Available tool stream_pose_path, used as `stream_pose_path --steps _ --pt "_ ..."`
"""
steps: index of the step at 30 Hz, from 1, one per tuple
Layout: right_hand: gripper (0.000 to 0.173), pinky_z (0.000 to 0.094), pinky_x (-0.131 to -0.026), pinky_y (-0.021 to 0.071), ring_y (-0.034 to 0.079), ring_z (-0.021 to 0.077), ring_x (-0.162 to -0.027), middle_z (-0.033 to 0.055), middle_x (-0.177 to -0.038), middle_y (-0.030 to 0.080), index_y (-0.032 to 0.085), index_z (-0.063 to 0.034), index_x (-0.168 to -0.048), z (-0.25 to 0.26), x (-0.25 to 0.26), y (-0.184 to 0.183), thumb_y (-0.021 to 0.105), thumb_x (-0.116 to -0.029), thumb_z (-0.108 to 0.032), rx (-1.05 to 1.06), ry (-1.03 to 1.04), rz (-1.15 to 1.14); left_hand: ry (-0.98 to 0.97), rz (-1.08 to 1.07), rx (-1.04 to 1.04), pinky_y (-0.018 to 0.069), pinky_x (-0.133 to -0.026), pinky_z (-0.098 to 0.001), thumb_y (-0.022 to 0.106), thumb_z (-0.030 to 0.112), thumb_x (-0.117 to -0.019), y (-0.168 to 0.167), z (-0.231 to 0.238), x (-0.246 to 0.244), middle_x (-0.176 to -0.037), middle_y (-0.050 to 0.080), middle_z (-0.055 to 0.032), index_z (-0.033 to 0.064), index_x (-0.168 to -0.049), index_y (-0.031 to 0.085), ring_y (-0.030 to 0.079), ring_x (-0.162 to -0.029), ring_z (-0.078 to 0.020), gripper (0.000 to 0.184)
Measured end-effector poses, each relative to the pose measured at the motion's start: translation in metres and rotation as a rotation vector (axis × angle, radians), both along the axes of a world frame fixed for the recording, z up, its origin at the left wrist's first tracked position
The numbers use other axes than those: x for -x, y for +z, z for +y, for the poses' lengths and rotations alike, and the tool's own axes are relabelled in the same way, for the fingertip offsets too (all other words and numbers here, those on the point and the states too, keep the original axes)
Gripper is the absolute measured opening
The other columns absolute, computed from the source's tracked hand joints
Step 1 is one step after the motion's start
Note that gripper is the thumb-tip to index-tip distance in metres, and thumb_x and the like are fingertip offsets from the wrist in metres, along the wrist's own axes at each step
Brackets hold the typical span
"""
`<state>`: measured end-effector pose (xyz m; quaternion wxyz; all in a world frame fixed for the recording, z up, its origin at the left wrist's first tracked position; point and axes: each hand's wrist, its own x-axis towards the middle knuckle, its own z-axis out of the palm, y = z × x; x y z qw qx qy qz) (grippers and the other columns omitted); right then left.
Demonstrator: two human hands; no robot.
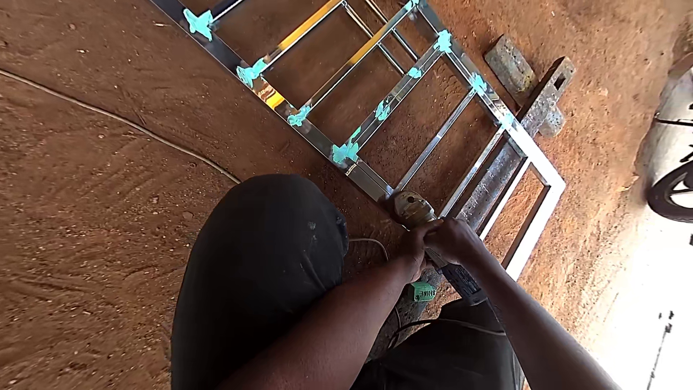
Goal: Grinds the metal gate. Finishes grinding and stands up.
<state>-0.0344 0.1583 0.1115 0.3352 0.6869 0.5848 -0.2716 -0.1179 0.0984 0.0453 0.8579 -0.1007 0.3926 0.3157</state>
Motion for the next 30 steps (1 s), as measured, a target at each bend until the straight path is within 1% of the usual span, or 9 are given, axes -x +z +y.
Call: stream_pose_path --steps 3,5,8,13,17,19,22,26,30 --pt "0.04 0.061 -0.071 0.0529 0.069 0.0343 -0.083 0.0143 -0.082 0.069 0.068 -0.0082 -0.076 0.014 0.009 -0.002 0.076 -0.085 -0.047 -0.001 0.016 0.022 0.042 0.054 -0.018 0.0579 -0.081 -0.0491 0.064 0.049 -0.0977 -0.003 0.009 0.005 -0.116 0.069 -0.015 0.0103 -0.125 0.065 0.069 -0.099 -0.0299 0.047" --pt "0.042 0.0615 -0.072 0.0523 0.068 0.0348 -0.084 0.015 -0.083 0.069 0.068 -0.0079 -0.077 0.011 0.009 -0.001 0.074 -0.0866 -0.048 -0.003 -0.006 0.027 -0.011 0.03 -0.031 0.0562 -0.084 -0.0494 0.061 0.051 -0.0988 -0.003 0.008 0.008 -0.119 0.067 -0.0142 0.0117 -0.129 0.063 0.067 -0.103 -0.0294 0.05" --pt "0.042 0.0613 -0.072 0.0524 0.068 0.0352 -0.083 0.0154 -0.082 0.069 0.068 -0.0072 -0.078 0.0 -0.002 0.001 0.073 -0.0893 -0.048 -0.007 -0.033 0.023 -0.072 0.007 -0.013 0.0568 -0.082 -0.0484 0.06 0.053 -0.0986 0.002 0.002 0.003 -0.116 0.068 -0.0152 0.0109 -0.128 0.063 0.068 -0.1 -0.0293 0.051" --pt "0.041 0.0627 -0.074 0.0517 0.068 0.0356 -0.086 0.0155 -0.084 0.069 0.069 -0.0069 -0.077 0.009 -0.002 -0.004 0.072 -0.0904 -0.045 0.007 -0.015 0.063 -0.057 0.063 -0.003 0.0533 -0.09 -0.054 0.062 0.052 -0.0979 -0.002 0.009 0.001 -0.126 0.066 -0.0138 0.0118 -0.131 0.063 0.064 -0.112 -0.0306 0.052" --pt "0.041 0.0625 -0.072 0.0511 0.067 0.0363 -0.084 0.0169 -0.083 0.068 0.067 -0.0059 -0.076 0.016 0.01 -0.001 0.073 -0.0891 -0.044 0.009 -0.03 0.069 -0.018 0.09 0.007 0.0552 -0.087 -0.0544 0.064 0.051 -0.0961 0.003 0.016 0.01 -0.121 0.068 -0.0145 0.0123 -0.128 0.064 0.067 -0.108 -0.0315 0.051" --pt "0.042 0.0627 -0.073 0.0511 0.067 0.0361 -0.085 0.0165 -0.084 0.068 0.068 -0.0064 -0.078 0.008 0.006 0.003 0.072 -0.0901 -0.046 0.009 -0.055 0.066 -0.079 0.039 -0.034 0.0547 -0.087 -0.0519 0.062 0.053 -0.0971 0.005 0.009 0.013 -0.123 0.066 -0.0148 0.0131 -0.132 0.061 0.066 -0.107 -0.0308 0.053" --pt "0.045 0.0618 -0.072 0.0504 0.067 0.0359 -0.082 0.0166 -0.08 0.067 0.068 -0.0055 -0.076 -0.007 -0.005 0.003 0.071 -0.0926 -0.048 -0.001 -0.087 0.062 -0.156 0.023 -0.059 0.055 -0.083 -0.0475 0.06 0.053 -0.0982 0.004 0.001 0.006 -0.118 0.067 -0.0139 0.0126 -0.128 0.063 0.066 -0.101 -0.0285 0.051" --pt "0.044 0.0625 -0.074 0.0505 0.067 0.0366 -0.085 0.0173 -0.083 0.068 0.068 -0.0046 -0.078 0.007 -0.003 -0.007 0.07 -0.0918 -0.047 -0.004 -0.085 0.098 -0.133 0.161 -0.073 0.0538 -0.086 -0.0529 0.063 0.053 -0.0961 0.004 0.012 0.009 -0.124 0.066 -0.0158 0.0109 -0.13 0.063 0.065 -0.107 -0.0323 0.054" --pt "0.047 0.0635 -0.074 0.0493 0.066 0.0384 -0.087 0.0202 -0.086 0.067 0.066 -0.0016 -0.08 0.013 -0.004 -0.009 0.068 -0.0943 -0.046 -0.017 -0.165 0.125 -0.218 0.159 -0.045 0.0538 -0.086 -0.054 0.062 0.054 -0.0954 0.004 0.028 0.011 -0.123 0.066 -0.0157 0.0131 -0.13 0.063 0.065 -0.108 -0.0323 0.054"
